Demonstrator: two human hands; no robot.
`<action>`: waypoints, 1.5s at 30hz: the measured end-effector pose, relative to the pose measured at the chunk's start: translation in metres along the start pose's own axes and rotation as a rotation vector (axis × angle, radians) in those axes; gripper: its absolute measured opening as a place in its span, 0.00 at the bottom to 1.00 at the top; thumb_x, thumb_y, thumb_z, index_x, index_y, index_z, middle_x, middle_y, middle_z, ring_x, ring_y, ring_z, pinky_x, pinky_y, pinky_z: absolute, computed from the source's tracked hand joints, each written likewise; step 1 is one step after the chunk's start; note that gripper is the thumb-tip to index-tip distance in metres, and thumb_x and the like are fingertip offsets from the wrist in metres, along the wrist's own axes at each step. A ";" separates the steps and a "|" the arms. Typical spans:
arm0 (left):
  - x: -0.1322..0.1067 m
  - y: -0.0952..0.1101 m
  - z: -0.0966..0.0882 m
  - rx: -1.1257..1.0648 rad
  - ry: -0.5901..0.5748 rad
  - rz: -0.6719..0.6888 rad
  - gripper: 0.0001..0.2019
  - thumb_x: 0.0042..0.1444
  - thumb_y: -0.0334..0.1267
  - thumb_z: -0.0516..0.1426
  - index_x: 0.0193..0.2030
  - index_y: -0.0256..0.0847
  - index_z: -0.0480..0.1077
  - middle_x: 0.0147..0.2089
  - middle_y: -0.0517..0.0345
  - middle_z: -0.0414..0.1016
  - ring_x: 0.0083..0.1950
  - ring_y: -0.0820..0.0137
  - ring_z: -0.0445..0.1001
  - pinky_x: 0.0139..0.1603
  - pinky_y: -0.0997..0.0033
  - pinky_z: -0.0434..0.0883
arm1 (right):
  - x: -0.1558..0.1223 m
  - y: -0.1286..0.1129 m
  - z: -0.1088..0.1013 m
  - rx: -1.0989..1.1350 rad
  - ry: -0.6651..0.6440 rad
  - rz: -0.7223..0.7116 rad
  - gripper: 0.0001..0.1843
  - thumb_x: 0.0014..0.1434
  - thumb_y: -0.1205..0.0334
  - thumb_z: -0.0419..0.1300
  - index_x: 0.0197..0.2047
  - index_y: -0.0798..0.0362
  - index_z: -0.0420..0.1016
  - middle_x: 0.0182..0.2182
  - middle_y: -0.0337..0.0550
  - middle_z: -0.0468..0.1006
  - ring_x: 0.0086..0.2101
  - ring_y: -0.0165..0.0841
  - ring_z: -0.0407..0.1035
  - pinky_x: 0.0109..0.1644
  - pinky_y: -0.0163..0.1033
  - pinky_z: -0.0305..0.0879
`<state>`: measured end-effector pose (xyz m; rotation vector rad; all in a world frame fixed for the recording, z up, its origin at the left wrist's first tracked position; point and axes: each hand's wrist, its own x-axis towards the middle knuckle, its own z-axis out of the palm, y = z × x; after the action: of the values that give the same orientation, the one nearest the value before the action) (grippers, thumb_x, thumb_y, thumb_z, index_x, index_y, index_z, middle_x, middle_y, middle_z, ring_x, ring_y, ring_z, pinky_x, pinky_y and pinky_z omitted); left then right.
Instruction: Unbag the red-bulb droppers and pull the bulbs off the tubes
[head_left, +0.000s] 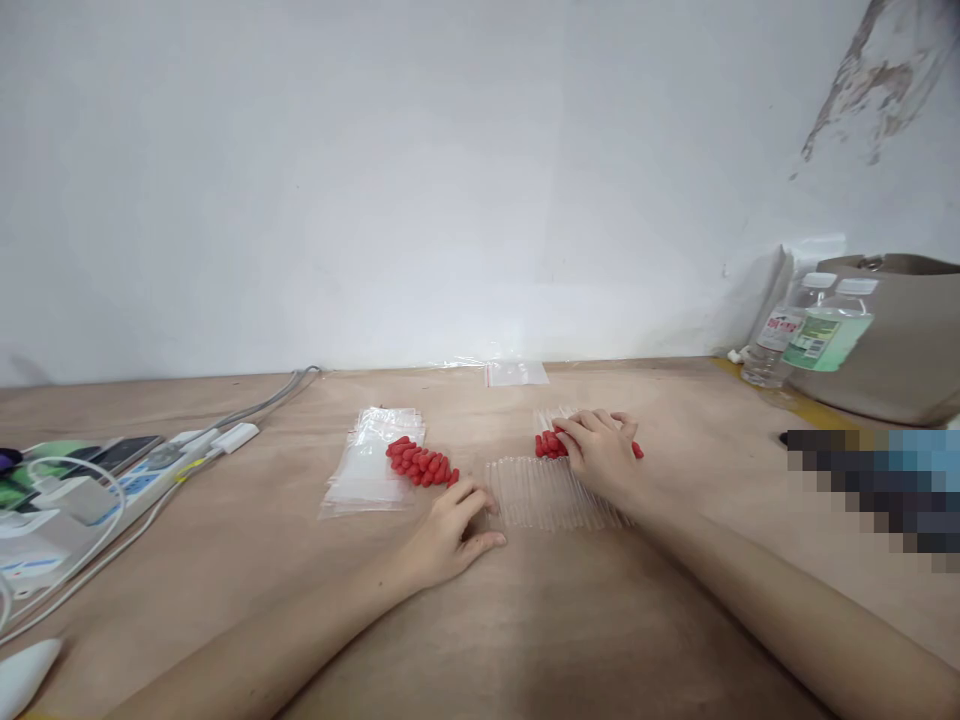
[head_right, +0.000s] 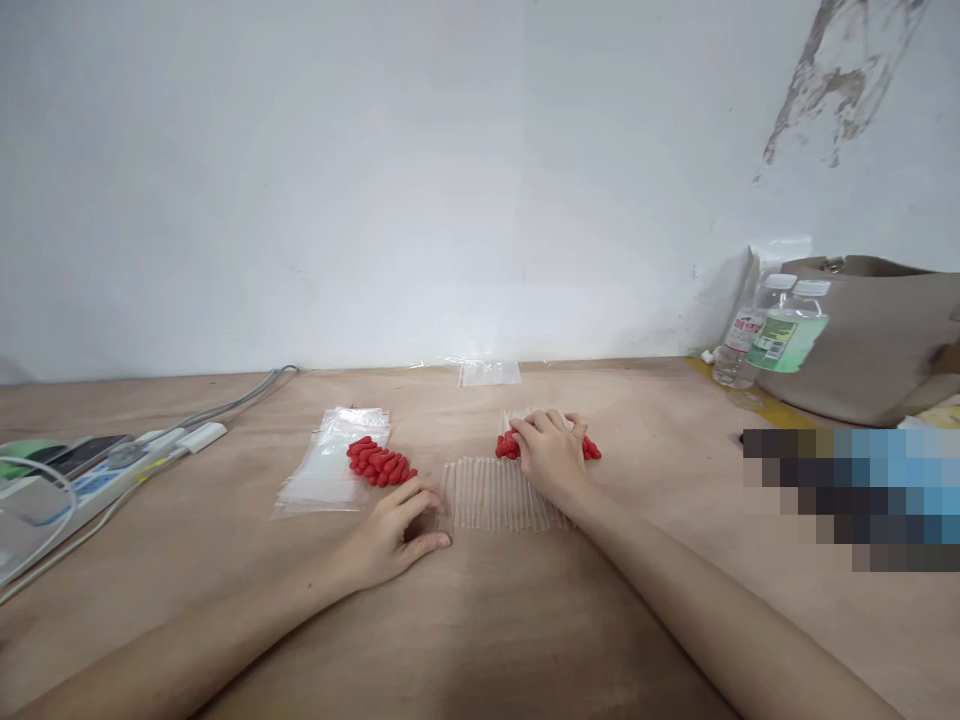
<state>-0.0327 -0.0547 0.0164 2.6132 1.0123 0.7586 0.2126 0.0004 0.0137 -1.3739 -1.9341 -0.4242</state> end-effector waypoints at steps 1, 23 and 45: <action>0.001 -0.001 0.001 -0.002 0.007 -0.010 0.09 0.54 0.42 0.54 0.39 0.41 0.63 0.40 0.54 0.66 0.37 0.69 0.66 0.37 0.70 0.66 | 0.000 -0.001 0.000 0.018 0.022 0.009 0.13 0.60 0.65 0.47 0.38 0.49 0.73 0.34 0.43 0.74 0.37 0.34 0.62 0.48 0.48 0.39; 0.002 -0.005 0.012 0.383 0.302 0.281 0.08 0.57 0.33 0.53 0.43 0.44 0.68 0.32 0.59 0.74 0.33 0.72 0.66 0.38 0.66 0.60 | -0.048 -0.046 -0.050 0.567 -0.301 -0.269 0.12 0.56 0.63 0.51 0.43 0.47 0.69 0.33 0.39 0.75 0.38 0.32 0.64 0.48 0.44 0.48; -0.004 0.002 0.018 0.445 0.231 0.414 0.03 0.58 0.30 0.51 0.36 0.35 0.66 0.25 0.59 0.69 0.28 0.73 0.64 0.31 0.71 0.60 | -0.051 -0.055 -0.029 0.175 0.048 -0.473 0.10 0.57 0.63 0.55 0.25 0.52 0.69 0.18 0.34 0.67 0.27 0.26 0.58 0.47 0.44 0.44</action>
<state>-0.0243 -0.0599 0.0009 3.2418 0.7688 1.0489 0.1821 -0.0733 0.0052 -0.7831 -2.1940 -0.4884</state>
